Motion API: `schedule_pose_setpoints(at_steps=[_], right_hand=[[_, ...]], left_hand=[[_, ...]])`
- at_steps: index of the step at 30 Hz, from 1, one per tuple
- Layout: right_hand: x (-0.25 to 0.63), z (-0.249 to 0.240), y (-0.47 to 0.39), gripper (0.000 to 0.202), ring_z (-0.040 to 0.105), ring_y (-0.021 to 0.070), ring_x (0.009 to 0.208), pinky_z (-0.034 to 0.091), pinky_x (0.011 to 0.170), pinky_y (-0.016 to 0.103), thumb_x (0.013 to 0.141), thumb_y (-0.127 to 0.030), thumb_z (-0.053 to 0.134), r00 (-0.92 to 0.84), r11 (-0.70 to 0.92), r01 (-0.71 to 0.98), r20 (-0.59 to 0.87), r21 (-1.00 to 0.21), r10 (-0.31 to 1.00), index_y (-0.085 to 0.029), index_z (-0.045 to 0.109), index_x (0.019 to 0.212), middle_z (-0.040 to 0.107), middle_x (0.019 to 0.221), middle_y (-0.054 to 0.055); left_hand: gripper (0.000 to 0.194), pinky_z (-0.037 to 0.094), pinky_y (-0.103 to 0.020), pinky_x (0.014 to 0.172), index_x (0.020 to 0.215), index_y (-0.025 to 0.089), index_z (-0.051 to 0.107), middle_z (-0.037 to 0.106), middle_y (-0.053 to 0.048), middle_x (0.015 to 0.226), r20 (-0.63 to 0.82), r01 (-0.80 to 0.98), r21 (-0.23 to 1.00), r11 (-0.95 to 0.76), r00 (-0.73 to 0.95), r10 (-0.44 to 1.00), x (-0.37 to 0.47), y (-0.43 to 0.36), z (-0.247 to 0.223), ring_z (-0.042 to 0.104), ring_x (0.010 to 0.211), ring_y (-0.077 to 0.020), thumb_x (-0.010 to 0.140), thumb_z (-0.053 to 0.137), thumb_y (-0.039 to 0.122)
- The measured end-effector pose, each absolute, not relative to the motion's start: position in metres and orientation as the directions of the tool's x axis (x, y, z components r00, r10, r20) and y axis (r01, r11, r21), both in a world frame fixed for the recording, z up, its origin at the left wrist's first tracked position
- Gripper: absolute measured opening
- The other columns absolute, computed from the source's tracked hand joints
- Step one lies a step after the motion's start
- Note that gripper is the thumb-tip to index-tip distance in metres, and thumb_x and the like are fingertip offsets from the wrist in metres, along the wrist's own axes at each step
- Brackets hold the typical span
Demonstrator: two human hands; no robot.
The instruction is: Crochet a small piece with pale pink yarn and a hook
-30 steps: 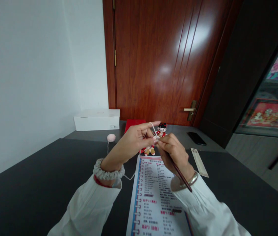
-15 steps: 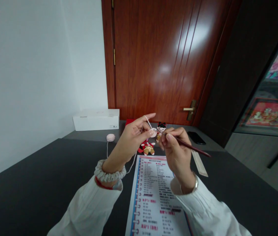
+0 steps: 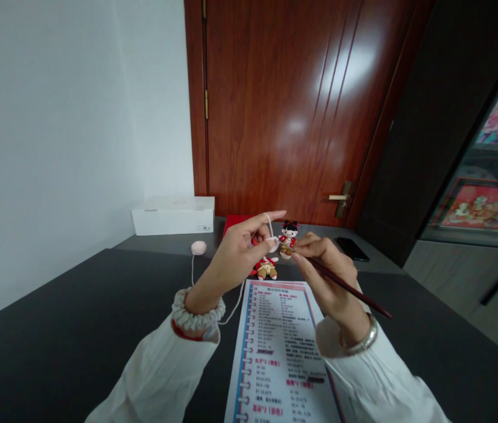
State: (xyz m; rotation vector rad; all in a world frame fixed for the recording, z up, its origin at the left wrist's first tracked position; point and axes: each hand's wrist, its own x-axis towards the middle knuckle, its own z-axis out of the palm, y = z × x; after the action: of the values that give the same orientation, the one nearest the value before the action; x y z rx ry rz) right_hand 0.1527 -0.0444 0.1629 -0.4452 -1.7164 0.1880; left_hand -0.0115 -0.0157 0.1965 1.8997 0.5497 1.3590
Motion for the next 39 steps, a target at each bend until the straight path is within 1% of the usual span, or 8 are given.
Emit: schedule_pose_setpoints(at_steps=[3,9,16,23,29,34,37,39], right_hand=[[0.155,0.164,-0.044,0.013,0.058,0.0160,0.074,0.044,0.068,0.033,0.087,-0.010,0.056,-0.174,0.922,0.180,0.911,-0.344,0.374,-0.022,0.058,0.083,0.062,0.076,0.001],[0.151,0.162,-0.040,0.015,0.049,0.0121,0.056,0.039,0.053,0.027,0.087,-0.018,0.059,0.021,0.821,-0.068,0.822,-0.567,0.569,-0.022,0.055,0.072,0.053,0.062,-0.004],[0.155,0.162,-0.047,0.013,0.058,0.0178,0.071,0.045,0.067,0.035,0.083,-0.010,0.061,-0.160,0.918,0.143,0.906,-0.371,0.391,-0.022,0.062,0.080,0.064,0.074,0.002],[0.151,0.163,-0.035,0.016,0.045,0.0093,0.050,0.034,0.046,0.023,0.084,-0.015,0.061,-0.031,0.673,-0.376,0.734,-0.637,0.678,-0.021,0.055,0.070,0.053,0.059,-0.005],[0.136,0.162,-0.031,0.018,0.043,0.0092,0.049,0.034,0.042,0.020,0.084,-0.022,0.060,-0.075,0.550,-0.485,0.659,-0.680,0.749,-0.021,0.050,0.069,0.050,0.059,-0.005],[0.136,0.151,-0.028,0.011,0.056,0.0135,0.067,0.046,0.059,0.028,0.086,-0.012,0.057,0.055,0.924,0.162,0.938,-0.345,0.341,-0.022,0.055,0.083,0.058,0.075,-0.001],[0.143,0.144,-0.022,0.021,0.055,0.0159,0.069,0.045,0.059,0.030,0.084,-0.006,0.058,-0.161,0.847,0.525,0.987,0.083,0.003,-0.023,0.056,0.096,0.062,0.081,0.002],[0.144,0.143,-0.019,0.026,0.055,0.0165,0.069,0.045,0.057,0.031,0.084,-0.005,0.057,-0.205,0.812,0.551,0.975,0.190,-0.088,-0.024,0.055,0.101,0.062,0.083,0.003]], left_hand=[[0.011,0.040,-0.032,0.089,0.068,0.017,0.061,0.054,0.001,0.069,0.611,-0.060,0.767,-0.639,0.371,0.699,-0.012,-0.019,0.199,0.056,0.087,-0.0158,0.077,0.059,0.011],[0.007,0.042,-0.030,0.081,0.071,0.016,0.063,0.057,0.000,0.071,0.582,-0.124,0.799,-0.589,0.410,0.702,-0.013,-0.018,0.198,0.056,0.080,-0.0144,0.075,0.061,0.012],[0.037,0.042,-0.027,0.072,0.112,0.018,0.066,0.053,0.005,0.067,0.558,-0.175,0.825,-0.538,0.403,0.725,-0.014,-0.016,0.195,0.050,0.064,-0.0096,0.075,0.062,0.010],[0.040,0.043,-0.027,0.074,0.118,0.016,0.063,0.055,0.003,0.070,0.530,-0.161,0.841,-0.517,0.441,0.724,-0.018,-0.015,0.196,0.053,0.070,-0.0109,0.078,0.064,0.014],[0.055,0.045,-0.029,0.078,0.132,0.015,0.051,0.057,0.002,0.075,0.515,-0.173,0.848,-0.501,0.493,0.701,-0.012,-0.016,0.194,0.056,0.076,-0.0126,0.079,0.065,0.016],[0.068,0.043,-0.028,0.080,0.141,0.013,0.040,0.057,0.002,0.075,0.517,-0.234,0.855,-0.462,0.442,0.733,-0.005,-0.020,0.194,0.055,0.076,-0.0115,0.079,0.066,0.018],[0.066,0.041,-0.025,0.073,0.139,0.013,0.043,0.055,0.003,0.071,0.500,-0.283,0.865,-0.414,0.422,0.756,-0.002,-0.021,0.194,0.051,0.070,-0.0095,0.077,0.068,0.015],[0.062,0.040,-0.024,0.069,0.135,0.013,0.048,0.054,0.004,0.071,0.469,-0.337,0.877,-0.342,0.445,0.763,0.000,-0.022,0.193,0.049,0.068,-0.0084,0.076,0.069,0.014]])
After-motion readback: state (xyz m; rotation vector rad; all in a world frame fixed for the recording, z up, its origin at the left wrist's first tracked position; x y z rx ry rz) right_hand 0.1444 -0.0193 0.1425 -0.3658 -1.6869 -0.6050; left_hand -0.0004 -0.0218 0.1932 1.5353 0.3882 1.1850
